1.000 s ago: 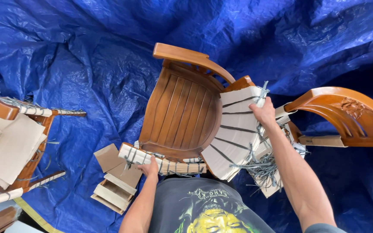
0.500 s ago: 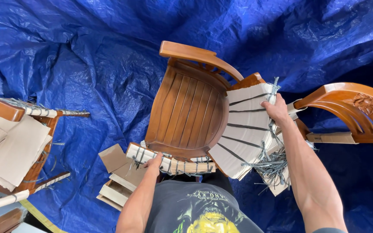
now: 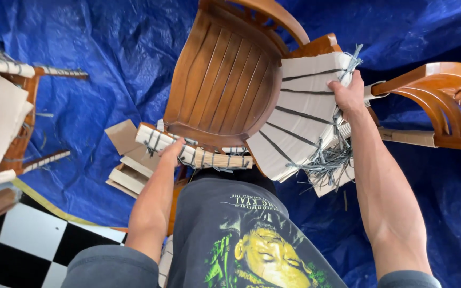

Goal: The recorder is gathering and bundling plastic straps or ties into organized groups.

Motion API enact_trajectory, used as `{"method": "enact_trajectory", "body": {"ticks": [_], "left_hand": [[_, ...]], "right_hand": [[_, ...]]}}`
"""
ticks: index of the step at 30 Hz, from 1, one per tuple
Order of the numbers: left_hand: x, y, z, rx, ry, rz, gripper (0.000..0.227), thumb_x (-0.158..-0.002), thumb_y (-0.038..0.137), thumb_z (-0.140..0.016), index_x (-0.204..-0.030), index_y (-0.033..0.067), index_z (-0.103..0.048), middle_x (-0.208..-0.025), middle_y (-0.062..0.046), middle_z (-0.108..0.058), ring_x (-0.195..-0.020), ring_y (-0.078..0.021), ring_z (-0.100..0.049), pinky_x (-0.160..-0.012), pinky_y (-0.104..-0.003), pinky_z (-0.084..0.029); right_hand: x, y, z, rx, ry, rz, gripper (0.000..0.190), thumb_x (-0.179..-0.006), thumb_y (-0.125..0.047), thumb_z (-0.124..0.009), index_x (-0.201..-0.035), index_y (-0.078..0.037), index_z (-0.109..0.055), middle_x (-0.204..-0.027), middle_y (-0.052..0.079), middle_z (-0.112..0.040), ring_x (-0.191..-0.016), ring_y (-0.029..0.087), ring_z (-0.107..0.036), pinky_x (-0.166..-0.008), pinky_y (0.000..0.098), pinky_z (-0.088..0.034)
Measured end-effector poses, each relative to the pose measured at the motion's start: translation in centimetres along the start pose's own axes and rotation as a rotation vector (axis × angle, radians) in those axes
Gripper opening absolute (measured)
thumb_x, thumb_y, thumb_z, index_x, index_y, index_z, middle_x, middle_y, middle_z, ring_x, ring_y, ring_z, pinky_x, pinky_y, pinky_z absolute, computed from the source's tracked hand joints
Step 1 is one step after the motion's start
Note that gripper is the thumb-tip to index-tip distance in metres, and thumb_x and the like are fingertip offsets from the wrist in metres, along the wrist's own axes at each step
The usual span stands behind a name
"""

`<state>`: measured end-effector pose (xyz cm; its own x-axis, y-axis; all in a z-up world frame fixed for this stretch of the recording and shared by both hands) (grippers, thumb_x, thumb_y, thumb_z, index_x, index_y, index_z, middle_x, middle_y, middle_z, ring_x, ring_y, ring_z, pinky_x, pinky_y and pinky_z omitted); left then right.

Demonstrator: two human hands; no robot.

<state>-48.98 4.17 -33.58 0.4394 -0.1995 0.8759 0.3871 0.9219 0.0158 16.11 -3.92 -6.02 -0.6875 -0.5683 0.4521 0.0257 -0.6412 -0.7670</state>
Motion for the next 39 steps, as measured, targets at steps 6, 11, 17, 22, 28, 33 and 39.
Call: {"method": "enact_trajectory", "body": {"ticks": [6,11,17,22,28,33,39], "left_hand": [[1.3,0.1,0.3,0.000,0.015,0.009,0.144,-0.072,0.042,-0.080,-0.150,-0.0170,0.025,-0.138,-0.031,-0.051,-0.099,-0.0304,-0.065,-0.077,-0.052,-0.055],[0.5,0.1,0.4,-0.016,0.044,0.005,0.145,-0.072,0.046,-0.080,-0.150,-0.0158,0.025,-0.133,-0.028,-0.055,-0.100,-0.0301,-0.066,-0.077,-0.051,-0.055],[2.5,0.2,1.3,-0.014,0.036,-0.007,0.144,-0.072,0.045,-0.079,-0.150,-0.0169,0.025,-0.130,-0.026,-0.059,-0.100,-0.0287,-0.066,-0.077,-0.050,-0.054],[3.4,0.6,1.2,-0.036,0.049,-0.005,0.143,-0.073,0.044,-0.079,-0.149,-0.0186,0.024,-0.128,-0.027,-0.057,-0.098,-0.0287,-0.065,-0.075,-0.051,-0.054],[4.3,0.8,1.6,0.012,0.074,-0.005,0.140,-0.069,0.040,-0.079,-0.148,-0.0205,0.020,-0.125,-0.027,-0.059,-0.096,-0.0282,-0.067,-0.074,-0.051,-0.054],[5.4,1.9,1.9,0.026,0.066,-0.026,0.135,-0.069,0.039,-0.079,-0.149,-0.0192,0.014,-0.133,-0.030,-0.051,-0.107,-0.0306,-0.063,-0.081,-0.051,-0.054],[6.3,1.3,1.9,-0.001,0.051,-0.032,0.140,-0.068,0.038,-0.077,-0.150,-0.0197,0.021,-0.139,-0.032,-0.049,-0.116,-0.0325,-0.059,-0.088,-0.051,-0.052]], "right_hand": [[-0.1,0.1,-0.3,-0.137,-0.033,-0.008,0.045,-0.088,-0.005,-0.074,-0.125,-0.003,-0.051,-0.115,0.014,-0.068,-0.099,0.024,-0.070,-0.079,0.0381,-0.063],[0.2,-0.5,-0.3,-0.100,-0.024,-0.005,0.045,-0.088,-0.005,-0.073,-0.126,-0.003,-0.050,-0.117,0.014,-0.068,-0.100,0.024,-0.071,-0.079,0.0378,-0.063],[0.1,-0.1,0.0,-0.067,0.007,0.015,0.047,-0.087,-0.006,-0.073,-0.127,-0.004,-0.050,-0.118,0.015,-0.067,-0.101,0.024,-0.070,-0.079,0.0374,-0.064],[-0.7,0.9,0.2,-0.070,-0.002,0.071,0.046,-0.089,-0.005,-0.075,-0.128,-0.002,-0.051,-0.119,0.016,-0.067,-0.104,0.024,-0.069,-0.083,0.0370,-0.062],[-0.4,0.5,0.3,-0.084,-0.011,0.095,0.050,-0.088,-0.005,-0.075,-0.132,-0.002,-0.050,-0.120,0.016,-0.069,-0.106,0.024,-0.069,-0.086,0.0365,-0.061],[0.0,0.0,0.4,-0.071,0.009,0.045,0.056,-0.088,-0.008,-0.074,-0.136,-0.003,-0.046,-0.124,0.016,-0.065,-0.108,0.025,-0.069,-0.086,0.0373,-0.062],[-0.3,0.3,0.3,-0.037,0.012,0.063,0.053,-0.089,-0.008,-0.075,-0.135,-0.002,-0.048,-0.126,0.017,-0.065,-0.110,0.026,-0.068,-0.087,0.0368,-0.061]]}}
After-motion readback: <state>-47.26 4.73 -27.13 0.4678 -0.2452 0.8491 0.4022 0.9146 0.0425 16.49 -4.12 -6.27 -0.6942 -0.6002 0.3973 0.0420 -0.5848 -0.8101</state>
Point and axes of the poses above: each hand's wrist, its own x-axis away from the middle knuckle, its own z-axis out of the back of the hand, y = z × x, the point moved 8 cm from there along -x, towards the middle knuckle
